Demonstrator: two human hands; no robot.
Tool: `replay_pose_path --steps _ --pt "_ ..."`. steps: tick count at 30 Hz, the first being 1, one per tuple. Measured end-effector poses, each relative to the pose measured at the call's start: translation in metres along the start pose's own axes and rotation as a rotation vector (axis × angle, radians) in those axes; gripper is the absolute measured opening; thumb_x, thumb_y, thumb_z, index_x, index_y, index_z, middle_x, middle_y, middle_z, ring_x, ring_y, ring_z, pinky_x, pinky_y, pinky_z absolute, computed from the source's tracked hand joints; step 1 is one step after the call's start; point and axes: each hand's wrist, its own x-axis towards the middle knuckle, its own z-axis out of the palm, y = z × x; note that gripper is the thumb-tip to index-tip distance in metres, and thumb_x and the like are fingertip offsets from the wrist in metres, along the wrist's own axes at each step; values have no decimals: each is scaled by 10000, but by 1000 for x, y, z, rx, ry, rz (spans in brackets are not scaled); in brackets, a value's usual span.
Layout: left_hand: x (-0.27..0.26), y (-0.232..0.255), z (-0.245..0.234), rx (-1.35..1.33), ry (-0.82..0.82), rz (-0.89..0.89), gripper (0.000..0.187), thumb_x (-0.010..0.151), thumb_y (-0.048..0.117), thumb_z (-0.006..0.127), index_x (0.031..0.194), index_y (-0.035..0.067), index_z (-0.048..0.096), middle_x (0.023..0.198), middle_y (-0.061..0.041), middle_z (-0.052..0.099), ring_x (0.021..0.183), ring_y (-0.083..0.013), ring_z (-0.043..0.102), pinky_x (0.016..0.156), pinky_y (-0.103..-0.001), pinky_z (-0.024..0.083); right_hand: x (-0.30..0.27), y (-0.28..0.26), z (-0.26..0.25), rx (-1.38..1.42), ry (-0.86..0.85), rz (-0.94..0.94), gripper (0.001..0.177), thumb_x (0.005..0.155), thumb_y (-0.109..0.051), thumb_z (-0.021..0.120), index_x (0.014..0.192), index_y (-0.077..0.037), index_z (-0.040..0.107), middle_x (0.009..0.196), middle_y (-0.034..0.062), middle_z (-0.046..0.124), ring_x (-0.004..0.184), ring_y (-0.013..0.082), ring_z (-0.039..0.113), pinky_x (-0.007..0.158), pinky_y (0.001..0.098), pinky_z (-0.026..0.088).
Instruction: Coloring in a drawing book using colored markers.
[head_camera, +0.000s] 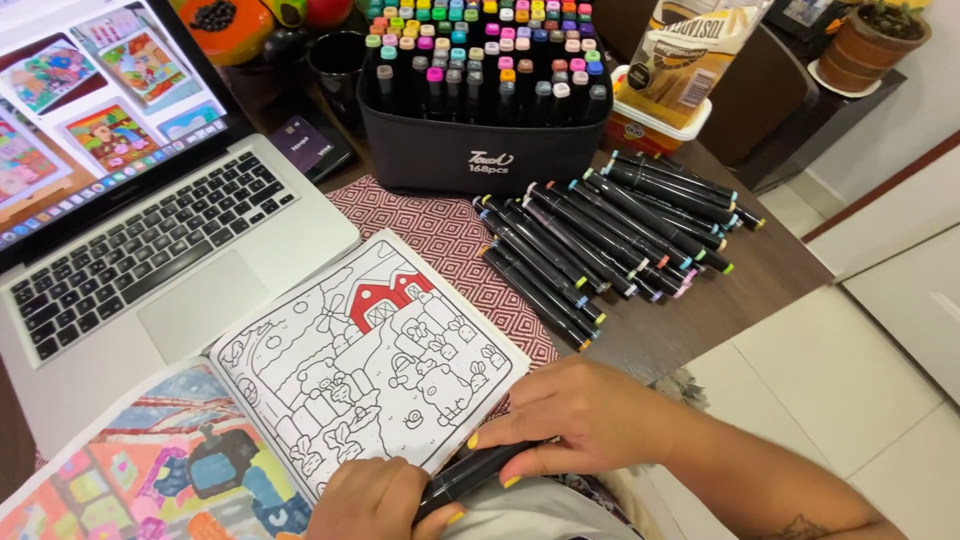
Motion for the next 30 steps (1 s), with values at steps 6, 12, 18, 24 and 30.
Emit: replay_pose_path --steps 6,12,18,24,30 --pt "28 0 -19 -25 -300 -228 437 725 504 824 921 124 732 850 -113 717 837 -371 685 742 -509 509 -2 -1 0 44 50 74 314 956 -307 748 1212 -126 733 825 37 649 719 215 635 636 343 516" --pt "41 0 -50 179 93 -217 926 795 494 736 1454 -92 452 1330 -267 570 1201 -423 582 995 -512 456 1 15 -12 -269 478 517 407 914 -123 646 1319 -140 684 929 60 660 661 213 628 580 326 532" --pt "34 6 -37 429 -43 -412 902 677 541 720 1404 41 531 1446 -271 479 1326 -456 410 1024 -619 356 -20 73 -12 -801 669 482 421 939 -82 687 1359 -99 663 1061 95 612 935 285 606 838 413 512" --pt "38 8 -37 451 -137 -465 883 685 568 691 1417 100 532 1491 -253 433 1409 -455 354 1036 -637 301 -9 78 -1 -878 562 599 448 896 -103 699 1342 -59 674 1142 95 616 975 321 545 854 448 477" --pt "42 13 -40 430 -179 -513 861 713 569 663 1425 104 529 1506 -216 429 1426 -417 333 1076 -603 256 -8 75 3 -850 599 621 420 947 -173 710 1355 -82 672 1223 91 613 1047 321 532 926 471 422"
